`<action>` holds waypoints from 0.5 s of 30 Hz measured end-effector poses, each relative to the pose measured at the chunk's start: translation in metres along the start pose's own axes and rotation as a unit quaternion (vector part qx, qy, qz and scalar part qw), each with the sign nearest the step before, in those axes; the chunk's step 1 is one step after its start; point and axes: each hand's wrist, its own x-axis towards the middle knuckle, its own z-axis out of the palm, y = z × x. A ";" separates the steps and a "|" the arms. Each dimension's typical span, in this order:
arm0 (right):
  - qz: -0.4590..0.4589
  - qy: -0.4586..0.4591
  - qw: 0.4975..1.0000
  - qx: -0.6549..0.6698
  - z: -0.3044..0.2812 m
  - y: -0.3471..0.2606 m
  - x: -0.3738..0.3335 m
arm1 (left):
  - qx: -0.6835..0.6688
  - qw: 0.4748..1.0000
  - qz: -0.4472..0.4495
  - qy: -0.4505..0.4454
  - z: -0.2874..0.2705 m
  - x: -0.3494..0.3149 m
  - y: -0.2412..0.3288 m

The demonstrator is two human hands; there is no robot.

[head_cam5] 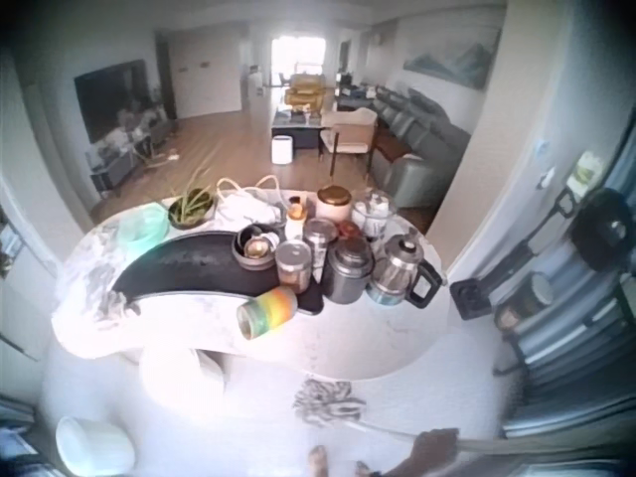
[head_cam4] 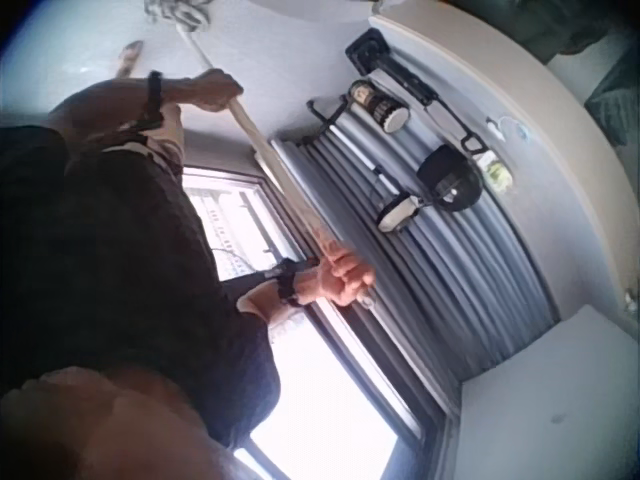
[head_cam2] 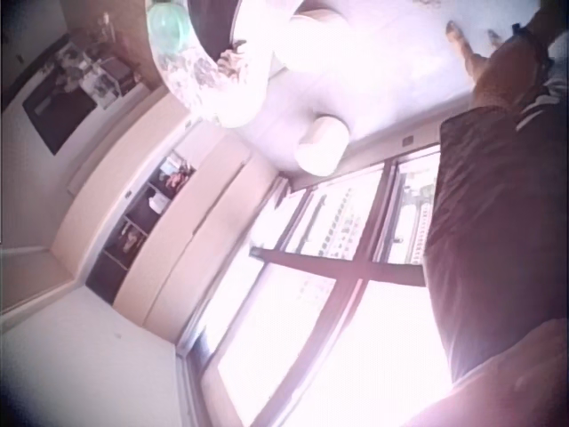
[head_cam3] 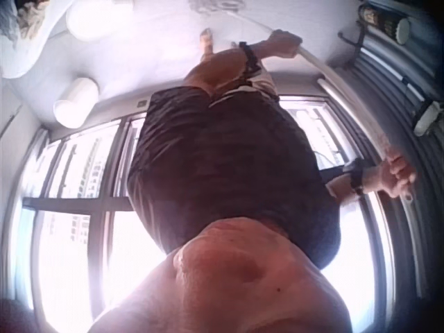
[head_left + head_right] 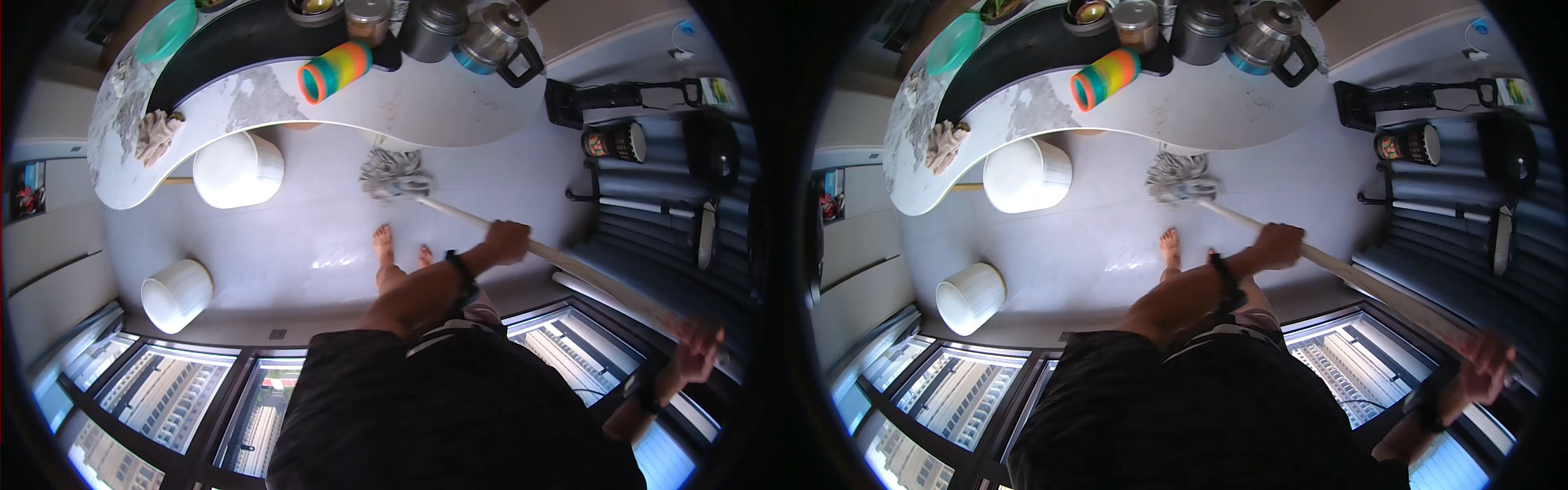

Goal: The person is mopping the floor of a living area using a mop. They move the mop across tiles and wooden floor sections around a counter, table, and seating.

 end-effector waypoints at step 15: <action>0.118 -0.059 0.986 0.100 0.007 0.199 0.007 | 0.164 0.961 -0.124 0.187 -0.001 -0.023 -0.166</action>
